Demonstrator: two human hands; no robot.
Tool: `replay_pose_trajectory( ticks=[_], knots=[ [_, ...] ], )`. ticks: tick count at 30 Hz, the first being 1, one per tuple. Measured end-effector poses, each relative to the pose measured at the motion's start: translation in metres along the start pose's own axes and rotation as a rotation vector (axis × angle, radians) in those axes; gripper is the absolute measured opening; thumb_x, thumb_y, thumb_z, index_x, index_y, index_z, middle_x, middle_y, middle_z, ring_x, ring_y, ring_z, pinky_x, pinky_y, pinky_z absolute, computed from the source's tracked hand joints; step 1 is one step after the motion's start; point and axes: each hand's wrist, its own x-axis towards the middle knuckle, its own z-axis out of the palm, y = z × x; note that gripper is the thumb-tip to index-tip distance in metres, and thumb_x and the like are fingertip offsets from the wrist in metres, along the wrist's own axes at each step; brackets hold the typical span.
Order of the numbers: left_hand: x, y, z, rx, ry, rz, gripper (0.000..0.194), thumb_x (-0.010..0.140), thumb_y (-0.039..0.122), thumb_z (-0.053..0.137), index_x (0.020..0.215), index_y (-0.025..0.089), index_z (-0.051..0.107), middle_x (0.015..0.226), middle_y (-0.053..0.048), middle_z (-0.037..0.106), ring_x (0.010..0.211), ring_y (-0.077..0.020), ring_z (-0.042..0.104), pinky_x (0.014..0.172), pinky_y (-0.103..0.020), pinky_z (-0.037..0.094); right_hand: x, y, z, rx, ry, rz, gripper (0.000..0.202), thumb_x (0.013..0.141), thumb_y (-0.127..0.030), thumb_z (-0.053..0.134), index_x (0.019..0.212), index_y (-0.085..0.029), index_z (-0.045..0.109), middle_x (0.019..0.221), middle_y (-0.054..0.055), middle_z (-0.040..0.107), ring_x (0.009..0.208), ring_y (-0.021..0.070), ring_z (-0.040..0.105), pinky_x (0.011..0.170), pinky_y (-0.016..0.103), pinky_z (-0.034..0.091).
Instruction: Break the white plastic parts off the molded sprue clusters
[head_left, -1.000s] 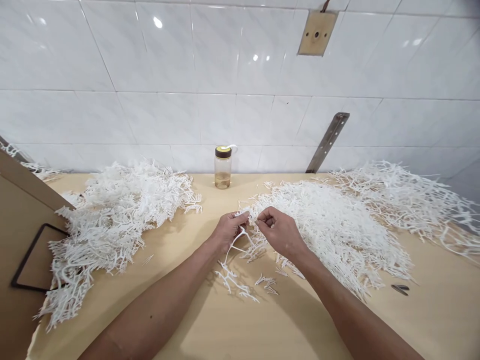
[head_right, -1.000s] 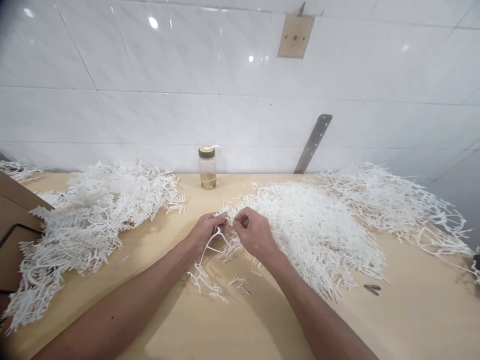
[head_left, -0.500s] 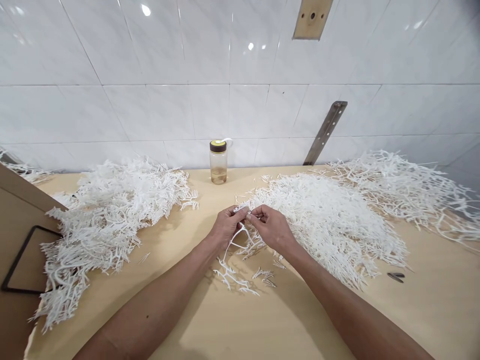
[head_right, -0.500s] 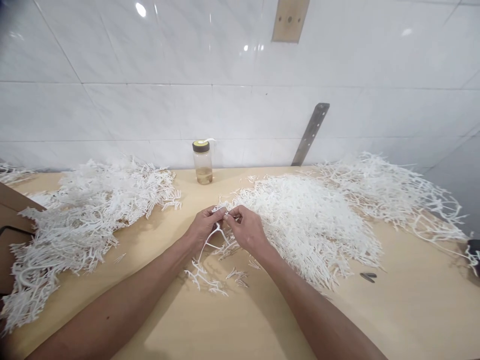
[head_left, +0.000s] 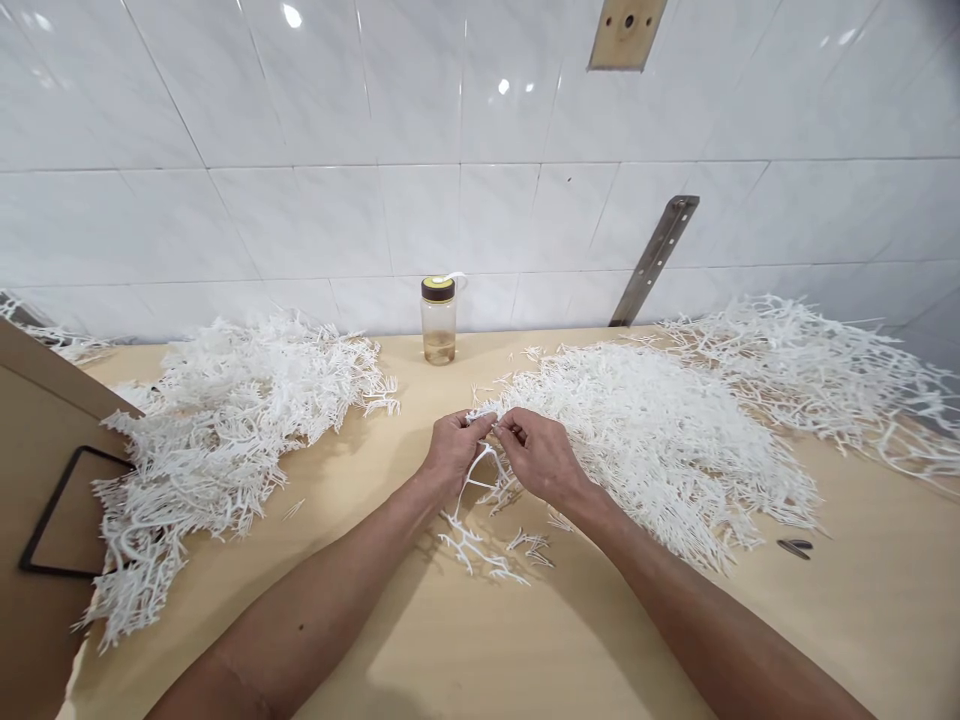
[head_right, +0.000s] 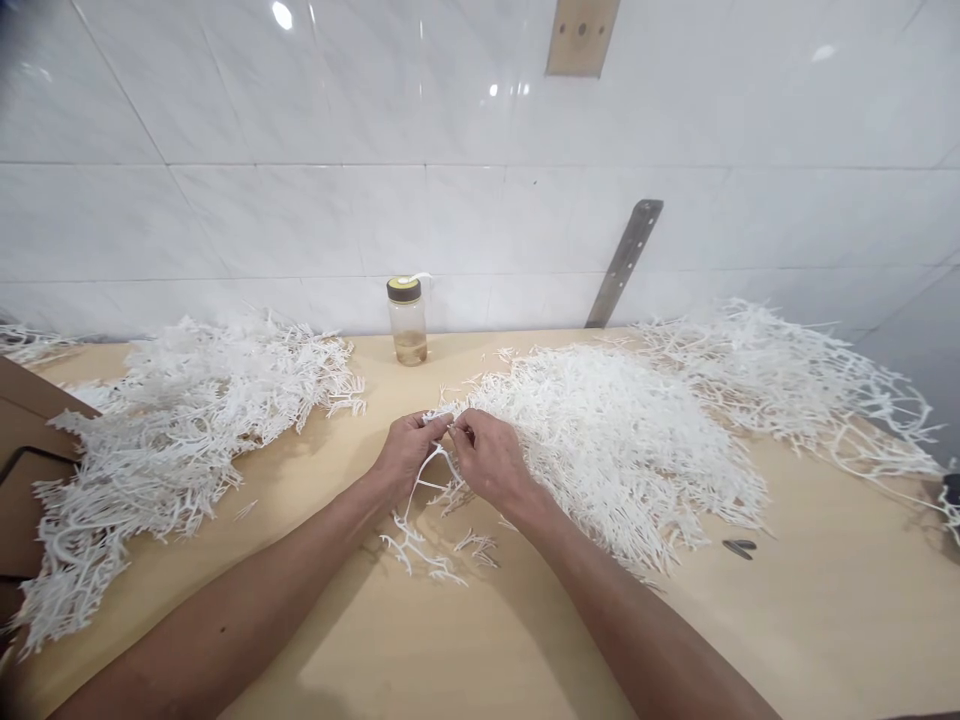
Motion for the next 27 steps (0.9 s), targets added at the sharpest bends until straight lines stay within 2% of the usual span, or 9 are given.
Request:
replay_pose_trajectory(
  ticks=[4,7,9,11,14,16,19,23,27],
  knots=[
    [0.002,-0.002,-0.003,0.063,0.008,0.033,0.039,0.057,0.045,0.083,0.061,0.014,0.059,0.054,0.002,0.053,0.051,-0.0106,0.047,0.053,-0.024,0.038,-0.007,-0.01,0.0,-0.069,0.015,-0.087,0.022,0.091,-0.021,0.044,0.072,-0.021,0.054,0.07,0.003,0.061,0.061,0.0157,0.052,0.06,0.027,0.037],
    [0.007,0.003,-0.011,0.136,0.055,0.071,0.042,0.058,0.047,0.084,0.059,0.015,0.057,0.051,0.004,0.049,0.049,-0.0088,0.042,0.05,-0.023,0.033,-0.016,-0.025,0.002,-0.075,-0.08,-0.173,0.023,0.093,-0.015,0.04,0.075,-0.02,0.054,0.072,0.003,0.06,0.058,0.0143,0.049,0.058,0.027,0.036],
    [0.01,0.008,-0.019,0.187,0.082,0.068,0.044,0.058,0.049,0.084,0.058,0.016,0.055,0.048,0.006,0.043,0.045,-0.0072,0.036,0.047,-0.023,0.028,-0.019,-0.032,0.004,-0.063,-0.14,-0.231,0.019,0.089,-0.012,0.044,0.076,-0.02,0.055,0.071,0.002,0.06,0.057,0.0139,0.048,0.055,0.026,0.035],
    [0.013,0.011,-0.024,0.182,0.002,0.053,0.044,0.061,0.051,0.082,0.061,0.016,0.057,0.05,0.005,0.045,0.046,-0.0076,0.037,0.048,-0.023,0.028,-0.017,-0.032,0.002,0.004,-0.119,-0.202,0.016,0.088,-0.014,0.048,0.077,-0.021,0.056,0.073,0.001,0.062,0.059,0.0136,0.051,0.057,0.026,0.038],
    [0.015,0.013,-0.025,0.182,-0.103,0.072,0.045,0.061,0.053,0.082,0.058,0.015,0.058,0.048,0.006,0.043,0.045,-0.0059,0.032,0.046,-0.023,0.023,-0.008,-0.019,-0.007,0.085,0.0,-0.09,0.012,0.087,-0.022,0.053,0.076,-0.021,0.059,0.072,0.001,0.065,0.062,0.0145,0.056,0.061,0.027,0.043],
    [0.015,0.013,-0.022,0.177,-0.13,0.087,0.043,0.06,0.051,0.083,0.059,0.014,0.062,0.047,0.006,0.042,0.044,-0.0048,0.029,0.045,-0.023,0.02,0.0,-0.007,-0.016,0.104,0.066,0.022,0.01,0.085,-0.024,0.057,0.076,-0.021,0.061,0.069,0.001,0.065,0.06,0.0149,0.057,0.06,0.027,0.045],
    [0.014,0.013,-0.016,0.144,-0.142,0.066,0.038,0.057,0.046,0.086,0.074,0.013,0.073,0.053,0.004,0.051,0.046,-0.0054,0.033,0.047,-0.023,0.024,0.008,0.007,-0.03,0.126,0.16,0.114,0.009,0.081,-0.027,0.061,0.075,-0.021,0.063,0.067,0.0,0.065,0.059,0.0155,0.058,0.06,0.028,0.045],
    [0.01,0.011,-0.012,0.144,-0.186,0.066,0.039,0.058,0.041,0.087,0.084,0.013,0.078,0.059,0.001,0.059,0.049,-0.0069,0.039,0.049,-0.024,0.028,0.012,0.015,-0.038,0.108,0.19,0.158,0.007,0.08,-0.027,0.061,0.078,-0.021,0.065,0.07,0.002,0.067,0.061,0.0164,0.059,0.061,0.029,0.046],
    [0.008,0.01,-0.01,0.151,-0.207,0.08,0.037,0.06,0.04,0.085,0.086,0.014,0.078,0.058,0.002,0.058,0.049,-0.0071,0.039,0.049,-0.023,0.027,0.011,0.012,-0.039,0.024,0.198,0.107,0.018,0.08,-0.021,0.058,0.094,-0.018,0.068,0.092,0.007,0.069,0.059,0.0138,0.056,0.063,0.031,0.048]
  ],
)
